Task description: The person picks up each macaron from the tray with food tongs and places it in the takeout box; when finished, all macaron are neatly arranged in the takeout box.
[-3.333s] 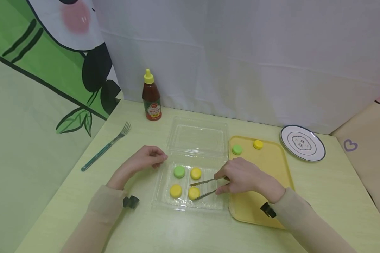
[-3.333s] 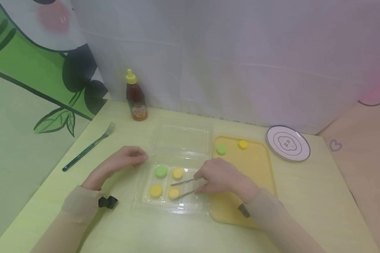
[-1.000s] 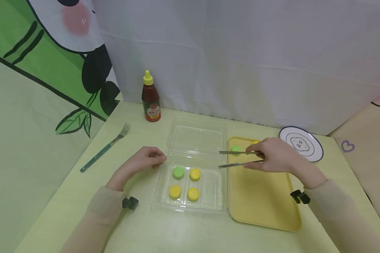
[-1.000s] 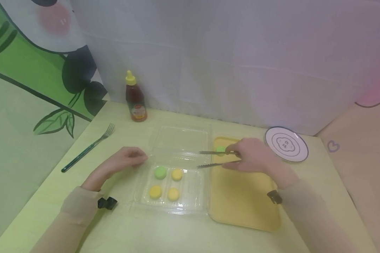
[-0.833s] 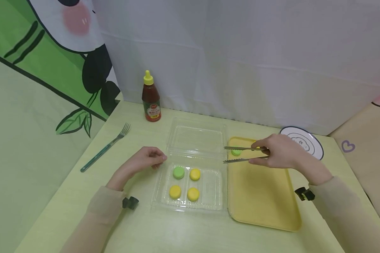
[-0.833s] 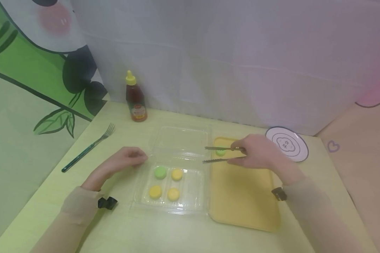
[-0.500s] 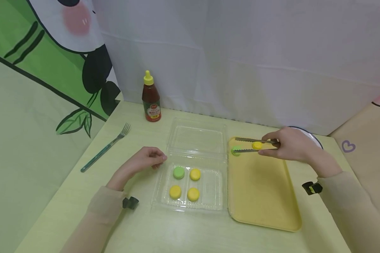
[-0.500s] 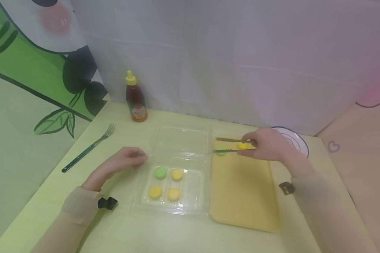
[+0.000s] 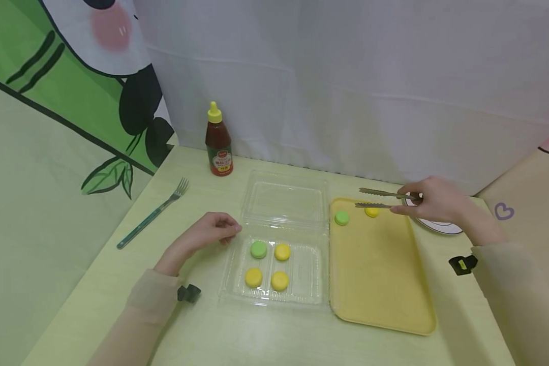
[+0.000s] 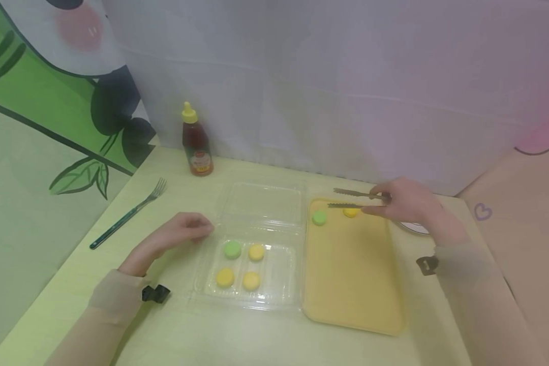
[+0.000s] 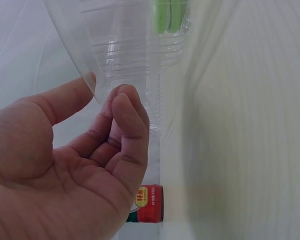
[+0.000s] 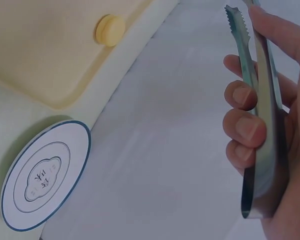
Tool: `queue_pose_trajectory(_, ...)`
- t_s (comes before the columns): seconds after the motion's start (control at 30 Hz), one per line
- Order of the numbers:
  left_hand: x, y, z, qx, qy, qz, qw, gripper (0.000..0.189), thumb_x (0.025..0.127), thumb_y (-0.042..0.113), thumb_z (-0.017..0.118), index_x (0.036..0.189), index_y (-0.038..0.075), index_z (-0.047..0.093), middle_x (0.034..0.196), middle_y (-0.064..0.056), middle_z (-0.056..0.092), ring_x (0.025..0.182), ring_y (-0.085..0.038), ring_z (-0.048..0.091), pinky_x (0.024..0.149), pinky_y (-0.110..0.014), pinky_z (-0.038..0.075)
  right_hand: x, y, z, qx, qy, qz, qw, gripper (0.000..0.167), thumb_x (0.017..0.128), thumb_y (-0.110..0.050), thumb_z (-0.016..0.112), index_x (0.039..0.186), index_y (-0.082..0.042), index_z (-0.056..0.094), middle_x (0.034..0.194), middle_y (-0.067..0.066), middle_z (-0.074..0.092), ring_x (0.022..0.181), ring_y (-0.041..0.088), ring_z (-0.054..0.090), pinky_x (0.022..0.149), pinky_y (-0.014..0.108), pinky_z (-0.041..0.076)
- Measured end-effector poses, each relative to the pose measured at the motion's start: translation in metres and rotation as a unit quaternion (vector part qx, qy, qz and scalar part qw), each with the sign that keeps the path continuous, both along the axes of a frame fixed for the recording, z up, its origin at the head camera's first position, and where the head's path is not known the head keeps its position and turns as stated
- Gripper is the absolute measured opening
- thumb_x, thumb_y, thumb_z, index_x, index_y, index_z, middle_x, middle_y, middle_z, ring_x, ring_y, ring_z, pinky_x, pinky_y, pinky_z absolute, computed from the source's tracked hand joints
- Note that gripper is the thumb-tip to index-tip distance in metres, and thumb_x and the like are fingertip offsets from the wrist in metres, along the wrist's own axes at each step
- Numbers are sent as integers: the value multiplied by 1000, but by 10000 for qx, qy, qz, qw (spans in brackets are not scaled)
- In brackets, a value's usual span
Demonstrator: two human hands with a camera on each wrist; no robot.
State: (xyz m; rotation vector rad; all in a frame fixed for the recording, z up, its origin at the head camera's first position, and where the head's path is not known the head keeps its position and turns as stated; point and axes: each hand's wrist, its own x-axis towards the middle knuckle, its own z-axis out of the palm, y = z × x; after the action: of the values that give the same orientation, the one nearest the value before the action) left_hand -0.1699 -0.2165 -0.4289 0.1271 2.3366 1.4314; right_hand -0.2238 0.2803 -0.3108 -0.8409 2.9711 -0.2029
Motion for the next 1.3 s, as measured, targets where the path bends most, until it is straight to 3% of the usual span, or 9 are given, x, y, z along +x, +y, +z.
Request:
queue_pose_trajectory(0.3, 1, 0, 2, -52, -51, 52, 10000, 26, 99, 24, 64, 108, 0, 67, 89, -9, 65, 79, -22, 58, 74, -32, 50, -8, 15, -4, 198, -150, -248, 9994, 45, 87, -46, 74, 109, -7, 73, 65, -8, 50, 64, 12, 45, 65, 34, 39)
queue_pose_trajectory(0.63, 1, -1, 1, 20, 3, 17, 10000, 28, 98, 24, 64, 108, -1, 66, 89, -10, 64, 79, -21, 57, 74, -32, 50, -14, 24, -11, 320, -242, -417, 9983, 43, 88, -46, 73, 108, -8, 74, 62, -10, 54, 60, 12, 47, 60, 33, 39)
queue_pose_trajectory(1.03, 1, 0, 1, 5, -16, 28, 10000, 28, 99, 25, 64, 108, -1, 66, 88, -10, 64, 79, -21, 57, 74, -32, 50, -28, 34, -24, 644, -424, -531, 9956, 51, 88, -54, 70, 111, -9, 75, 74, -9, 66, 67, 9, 56, 68, 39, 48)
queue_pose_trajectory(1.3, 1, 0, -1, 26, -9, 24, 10000, 28, 99, 24, 64, 108, -2, 66, 89, -11, 65, 78, -21, 57, 74, -33, 50, -30, 35, -31, 626, -527, -484, 9955, 40, 88, -51, 71, 103, -15, 76, 84, -4, 71, 74, 13, 62, 72, 43, 51)
